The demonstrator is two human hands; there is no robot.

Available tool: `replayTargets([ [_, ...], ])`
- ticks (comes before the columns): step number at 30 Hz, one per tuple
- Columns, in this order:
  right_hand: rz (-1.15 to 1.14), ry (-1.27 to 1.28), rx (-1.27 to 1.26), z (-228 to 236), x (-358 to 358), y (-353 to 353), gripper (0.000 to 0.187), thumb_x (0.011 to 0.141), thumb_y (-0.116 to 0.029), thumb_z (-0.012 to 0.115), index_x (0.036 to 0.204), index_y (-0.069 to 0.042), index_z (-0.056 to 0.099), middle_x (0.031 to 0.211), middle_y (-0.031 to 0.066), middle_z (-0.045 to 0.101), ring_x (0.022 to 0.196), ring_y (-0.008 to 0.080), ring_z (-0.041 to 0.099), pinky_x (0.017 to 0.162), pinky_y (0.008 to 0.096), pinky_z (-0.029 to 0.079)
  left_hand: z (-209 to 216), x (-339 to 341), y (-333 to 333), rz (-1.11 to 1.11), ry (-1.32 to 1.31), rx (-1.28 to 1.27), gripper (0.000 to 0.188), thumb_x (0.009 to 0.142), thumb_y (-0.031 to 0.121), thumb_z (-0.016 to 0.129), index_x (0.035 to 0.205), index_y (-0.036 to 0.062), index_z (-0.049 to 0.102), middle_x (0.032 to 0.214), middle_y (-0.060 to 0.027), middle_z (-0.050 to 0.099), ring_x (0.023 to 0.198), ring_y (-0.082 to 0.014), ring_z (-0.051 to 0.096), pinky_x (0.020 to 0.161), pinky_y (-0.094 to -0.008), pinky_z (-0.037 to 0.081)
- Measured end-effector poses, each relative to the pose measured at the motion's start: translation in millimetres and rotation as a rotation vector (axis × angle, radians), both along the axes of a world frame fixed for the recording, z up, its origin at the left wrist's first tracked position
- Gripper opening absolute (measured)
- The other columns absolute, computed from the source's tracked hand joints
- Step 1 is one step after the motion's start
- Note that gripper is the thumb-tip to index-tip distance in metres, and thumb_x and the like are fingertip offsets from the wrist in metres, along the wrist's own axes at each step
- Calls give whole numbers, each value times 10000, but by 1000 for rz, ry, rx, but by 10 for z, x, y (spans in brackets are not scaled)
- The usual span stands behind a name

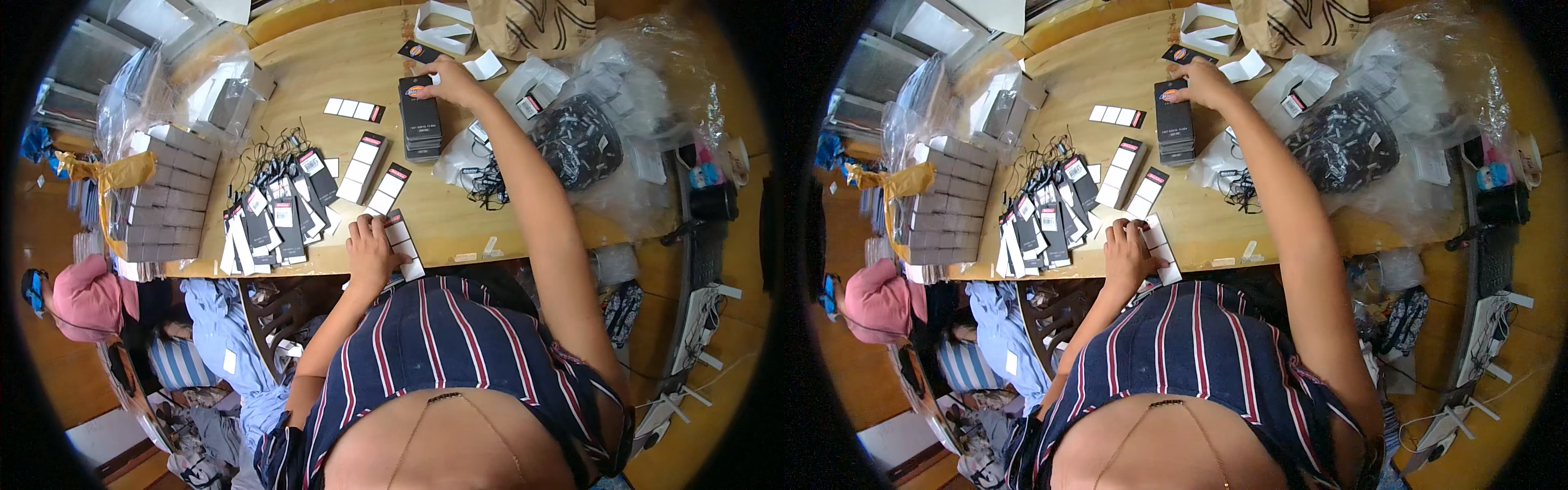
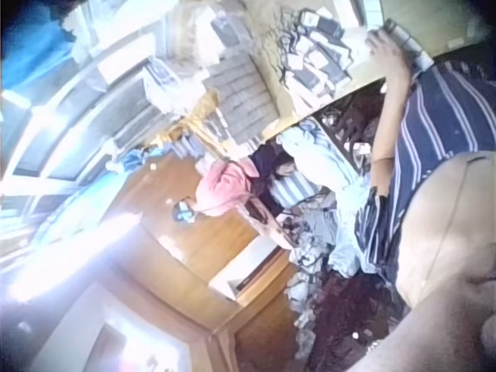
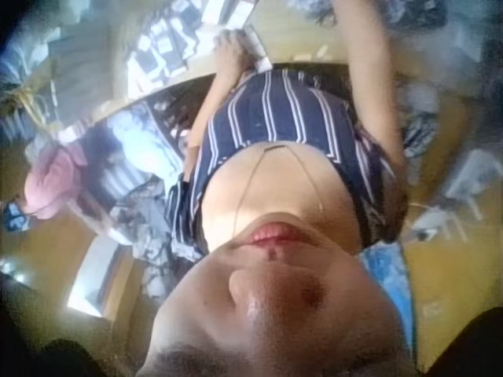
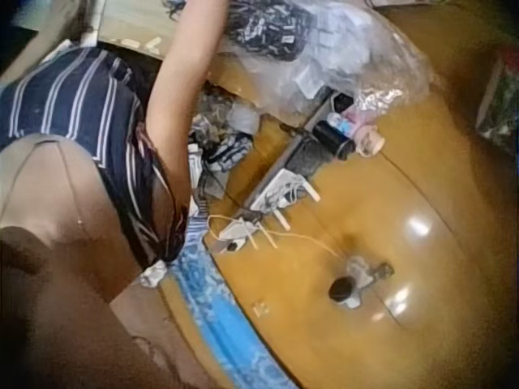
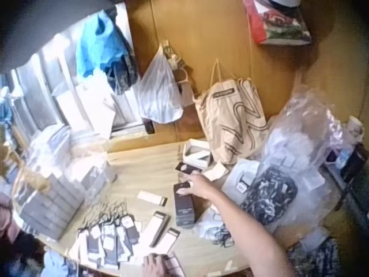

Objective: The person organizes and groups small black rectangular clothing tags by threading their plastic cords together and gathering them into bundles on a wooden table.

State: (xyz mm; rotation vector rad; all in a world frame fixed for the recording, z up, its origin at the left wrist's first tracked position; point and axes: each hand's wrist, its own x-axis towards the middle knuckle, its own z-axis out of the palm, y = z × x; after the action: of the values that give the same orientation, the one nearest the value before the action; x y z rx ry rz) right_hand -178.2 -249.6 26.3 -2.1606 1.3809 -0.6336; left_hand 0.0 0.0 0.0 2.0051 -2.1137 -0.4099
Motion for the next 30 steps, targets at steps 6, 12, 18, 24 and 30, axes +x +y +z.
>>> replayTargets([
  [6,-58,55,-163,116,66,114,440,483,-236,735,851,-39,594,842,147,546,839,271,520,737,320,397,-111,-20,-70,-53,193,-185,521,451,125,705,895,22,455,883,-126,417,819,-298,402,692,-355,355],
  [12,-186,-336,-37,4,84,-28,352,496,-137,725,812,-55,591,631,62,556,562,161,516,538,281,404,-163,41,-340,-71,273,-176,489,478,100,687,919,35,487,892,-135,441,863,-312,412,746,-376,355],
  [18,-170,-707,103,126,-71,23,289,605,-32,643,883,-54,571,597,33,549,499,87,470,449,227,368,-74,-42,-330,-181,201,-209,418,500,99,681,880,51,515,1057,-157,399,987,-337,358,825,-386,330],
  [24,-65,-1019,428,461,-91,466,255,760,-81,507,1010,-36,493,831,77,569,697,100,539,575,214,437,-177,-166,-580,-104,-67,-326,459,614,-16,532,1038,-37,360,985,-249,395,853,-337,421,721,-353,390],
  [30,49,-1348,738,318,-293,792,254,780,-122,496,1010,-15,483,718,24,527,627,98,505,552,192,423,6,-268,-734,-50,-30,-210,488,597,-37,521,1053,-13,347,800,-165,510,771,-305,467,641,-337,408],
])
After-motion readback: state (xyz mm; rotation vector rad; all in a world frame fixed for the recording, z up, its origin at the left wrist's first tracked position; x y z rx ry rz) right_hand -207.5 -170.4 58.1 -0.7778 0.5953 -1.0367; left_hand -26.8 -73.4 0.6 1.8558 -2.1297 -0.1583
